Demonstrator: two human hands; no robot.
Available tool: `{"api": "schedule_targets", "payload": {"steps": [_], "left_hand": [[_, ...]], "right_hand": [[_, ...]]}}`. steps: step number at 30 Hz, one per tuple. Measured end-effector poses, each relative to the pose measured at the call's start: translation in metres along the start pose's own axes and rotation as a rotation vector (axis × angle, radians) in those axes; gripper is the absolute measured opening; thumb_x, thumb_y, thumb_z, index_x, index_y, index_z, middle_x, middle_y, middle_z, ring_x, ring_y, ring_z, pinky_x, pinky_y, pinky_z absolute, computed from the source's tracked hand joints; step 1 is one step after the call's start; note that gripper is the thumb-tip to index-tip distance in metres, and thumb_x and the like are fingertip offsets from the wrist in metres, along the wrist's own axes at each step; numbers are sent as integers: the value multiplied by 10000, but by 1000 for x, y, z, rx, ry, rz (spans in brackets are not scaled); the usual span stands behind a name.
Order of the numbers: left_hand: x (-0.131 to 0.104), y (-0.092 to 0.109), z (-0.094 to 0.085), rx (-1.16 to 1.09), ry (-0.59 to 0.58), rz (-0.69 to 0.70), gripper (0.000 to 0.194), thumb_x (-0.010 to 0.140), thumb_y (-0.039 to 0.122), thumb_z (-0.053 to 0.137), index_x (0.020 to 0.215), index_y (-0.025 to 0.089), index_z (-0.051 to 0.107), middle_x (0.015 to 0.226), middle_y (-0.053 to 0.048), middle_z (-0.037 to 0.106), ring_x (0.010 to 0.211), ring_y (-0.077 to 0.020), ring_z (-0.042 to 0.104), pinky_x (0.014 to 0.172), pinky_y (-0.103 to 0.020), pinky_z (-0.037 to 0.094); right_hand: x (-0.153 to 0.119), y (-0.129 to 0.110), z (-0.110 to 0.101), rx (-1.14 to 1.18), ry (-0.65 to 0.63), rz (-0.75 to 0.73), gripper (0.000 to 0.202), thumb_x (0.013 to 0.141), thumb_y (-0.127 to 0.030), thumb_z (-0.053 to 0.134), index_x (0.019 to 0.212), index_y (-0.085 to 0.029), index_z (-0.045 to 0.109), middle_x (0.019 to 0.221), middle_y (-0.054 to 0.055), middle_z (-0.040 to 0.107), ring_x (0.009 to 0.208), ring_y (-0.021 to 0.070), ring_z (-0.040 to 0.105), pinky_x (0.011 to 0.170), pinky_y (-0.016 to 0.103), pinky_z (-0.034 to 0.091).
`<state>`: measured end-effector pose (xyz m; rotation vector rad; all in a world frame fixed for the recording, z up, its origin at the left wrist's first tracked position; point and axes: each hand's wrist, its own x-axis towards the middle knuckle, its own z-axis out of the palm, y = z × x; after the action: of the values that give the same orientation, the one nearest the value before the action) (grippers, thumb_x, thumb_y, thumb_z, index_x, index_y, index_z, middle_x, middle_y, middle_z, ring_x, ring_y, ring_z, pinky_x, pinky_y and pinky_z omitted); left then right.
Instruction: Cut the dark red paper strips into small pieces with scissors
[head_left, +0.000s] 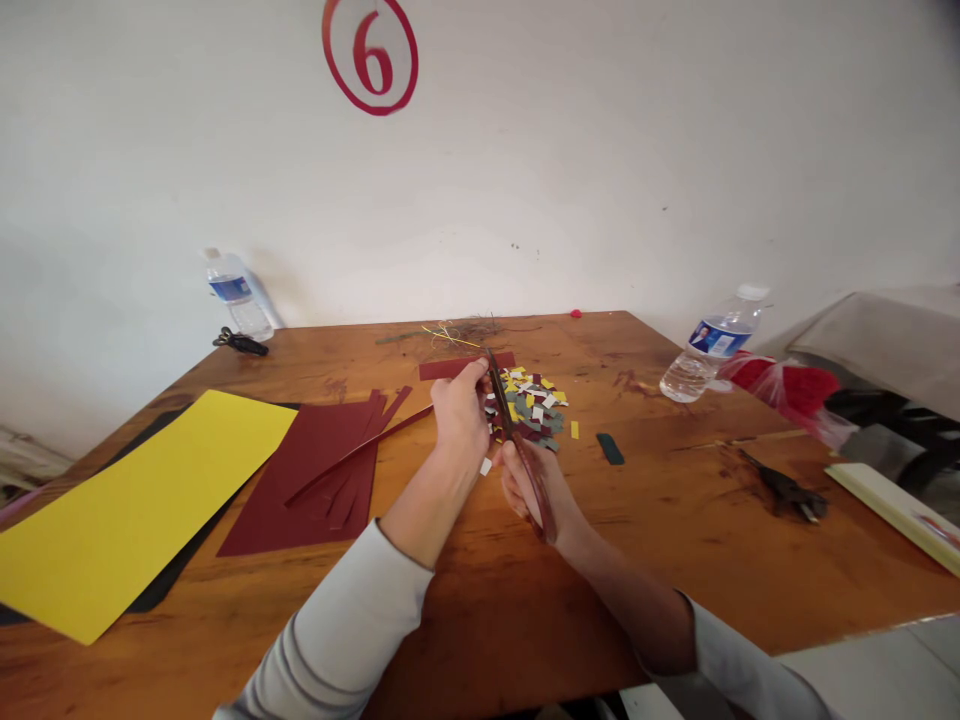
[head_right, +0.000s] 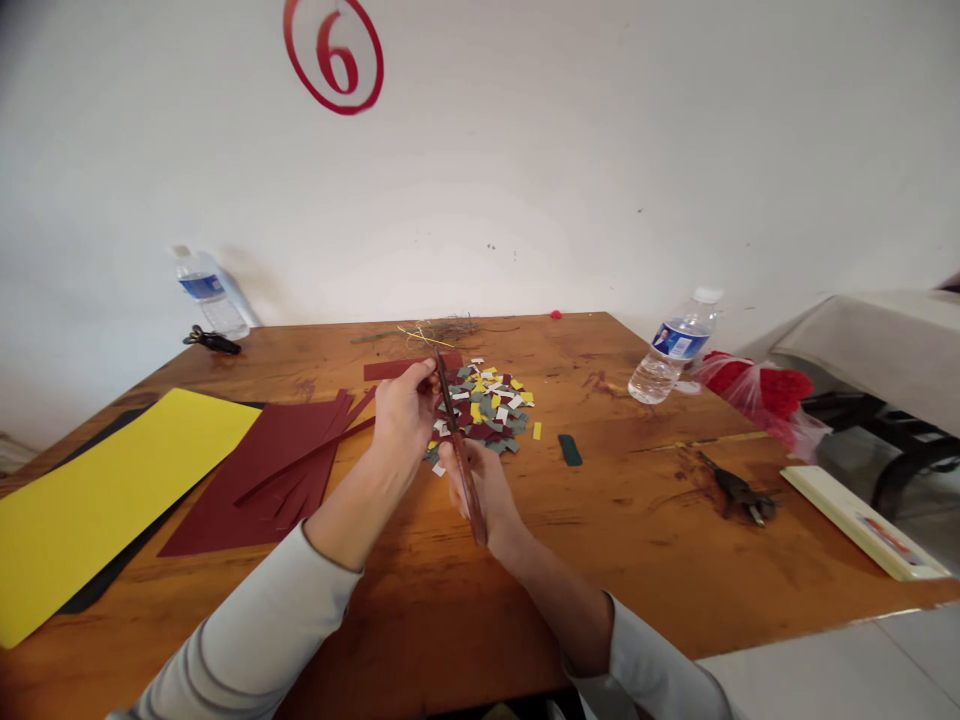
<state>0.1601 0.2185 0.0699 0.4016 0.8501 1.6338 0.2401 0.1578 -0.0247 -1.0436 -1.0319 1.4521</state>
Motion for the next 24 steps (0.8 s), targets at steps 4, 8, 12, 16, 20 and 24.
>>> {"api": "schedule_targets", "payload": {"steps": [4,8,12,16,20,24], "left_hand": [[-1,0,0,-6,-3,10,301,720,66,667,462,161,544,463,33,503,423,-68,423,486,-220,327],[-1,0,0,-6,-2,3,308,721,70,672,462,165,536,459,32,503,429,-70,429,487,-217,334],[0,0,-1,-13,-22,4,294,715,78,678,470,166,541,465,35,499,427,-69,423,483,-218,330],[3,-1,-4,-32,-68,17,258,692,97,702,496,171,550,476,42,493,433,-70,417,481,-221,326],[4,-2,-6,2,-57,22,246,680,121,718,513,175,546,484,42,496,434,-71,405,473,-226,308],[3,-3,-5,16,-41,27,253,683,142,715,514,182,531,478,47,483,430,-72,390,473,-233,300]], "right_hand": [[-2,-4,1,-14,9,-12,625,668,-806,821,706,-244,550,407,-135,334,313,62,286,303,193,221],[-3,-6,3,-24,23,-6,633,648,-811,818,690,-241,546,398,-133,341,303,57,284,297,193,212],[-3,-8,4,-45,24,-21,602,675,-782,806,689,-246,533,400,-129,349,300,61,294,296,199,203],[-3,-10,5,-76,19,-33,609,680,-791,792,679,-251,509,408,-132,334,314,57,292,312,201,209],[-4,-10,7,-116,17,-31,682,671,-894,734,705,-251,509,430,-127,339,332,59,305,320,202,232],[-5,-9,7,-118,-7,-53,737,671,-970,674,717,-253,507,444,-125,334,335,58,296,324,200,234]]}}
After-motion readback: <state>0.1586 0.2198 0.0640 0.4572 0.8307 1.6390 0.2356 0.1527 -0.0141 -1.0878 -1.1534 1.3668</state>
